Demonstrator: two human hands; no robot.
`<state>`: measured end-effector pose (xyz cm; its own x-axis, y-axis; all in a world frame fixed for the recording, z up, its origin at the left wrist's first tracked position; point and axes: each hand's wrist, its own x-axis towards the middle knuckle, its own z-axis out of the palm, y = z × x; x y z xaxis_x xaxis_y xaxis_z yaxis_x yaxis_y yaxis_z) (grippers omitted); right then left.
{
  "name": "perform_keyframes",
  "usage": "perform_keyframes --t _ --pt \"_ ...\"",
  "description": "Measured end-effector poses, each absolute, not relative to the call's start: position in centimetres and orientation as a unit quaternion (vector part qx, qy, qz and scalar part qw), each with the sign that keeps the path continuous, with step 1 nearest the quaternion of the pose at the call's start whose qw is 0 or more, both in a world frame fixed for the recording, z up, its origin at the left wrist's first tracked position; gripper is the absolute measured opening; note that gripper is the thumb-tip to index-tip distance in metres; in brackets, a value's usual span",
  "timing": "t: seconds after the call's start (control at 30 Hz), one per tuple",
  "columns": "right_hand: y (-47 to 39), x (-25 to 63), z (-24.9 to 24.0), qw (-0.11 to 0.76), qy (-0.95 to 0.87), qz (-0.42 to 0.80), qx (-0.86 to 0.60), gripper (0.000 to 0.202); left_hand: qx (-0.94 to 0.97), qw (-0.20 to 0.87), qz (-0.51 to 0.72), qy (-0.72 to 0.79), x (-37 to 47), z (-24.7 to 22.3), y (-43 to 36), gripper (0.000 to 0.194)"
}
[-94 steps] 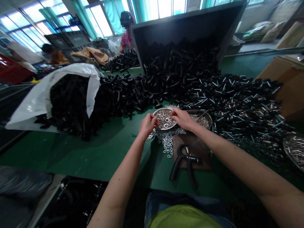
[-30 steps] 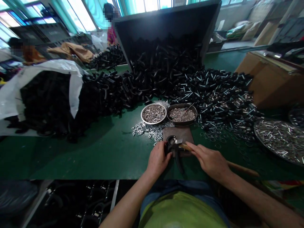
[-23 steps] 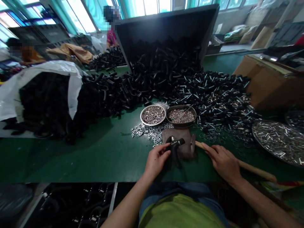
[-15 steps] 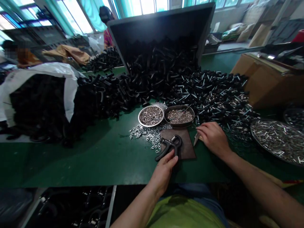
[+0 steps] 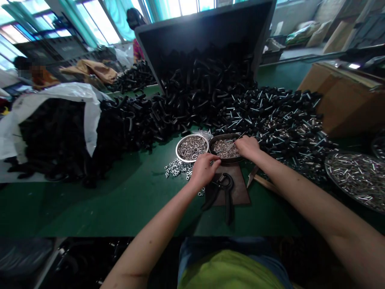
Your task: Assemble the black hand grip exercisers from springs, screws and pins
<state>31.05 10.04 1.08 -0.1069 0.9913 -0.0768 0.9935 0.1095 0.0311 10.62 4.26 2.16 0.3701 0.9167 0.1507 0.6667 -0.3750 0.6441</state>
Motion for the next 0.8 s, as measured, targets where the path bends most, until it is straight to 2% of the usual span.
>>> perform_keyframes --t 0.07,0.13,0.3,0.67,0.8 --pt "9.7 31.4 1.0 0.030 0.741 -0.020 0.671 0.019 0.830 0.184 0.161 0.502 12.4 1.7 7.2 0.021" --pt "9.4 31.8 0.9 0.017 0.737 -0.023 0.675 0.022 0.842 0.170 0.089 0.505 14.4 1.2 9.5 0.020" --pt "9.0 32.7 0.6 -0.034 0.719 -0.040 0.693 0.023 0.832 0.188 0.036 0.521 17.7 -0.1 12.3 0.020" --pt "7.4 33.1 1.0 -0.195 0.696 -0.098 0.684 0.023 0.810 0.222 0.078 0.538 17.0 -0.8 12.9 0.020" --pt "4.7 31.5 0.9 -0.311 0.675 -0.277 0.609 0.016 0.802 0.248 0.128 0.529 15.9 -0.9 12.9 0.018"
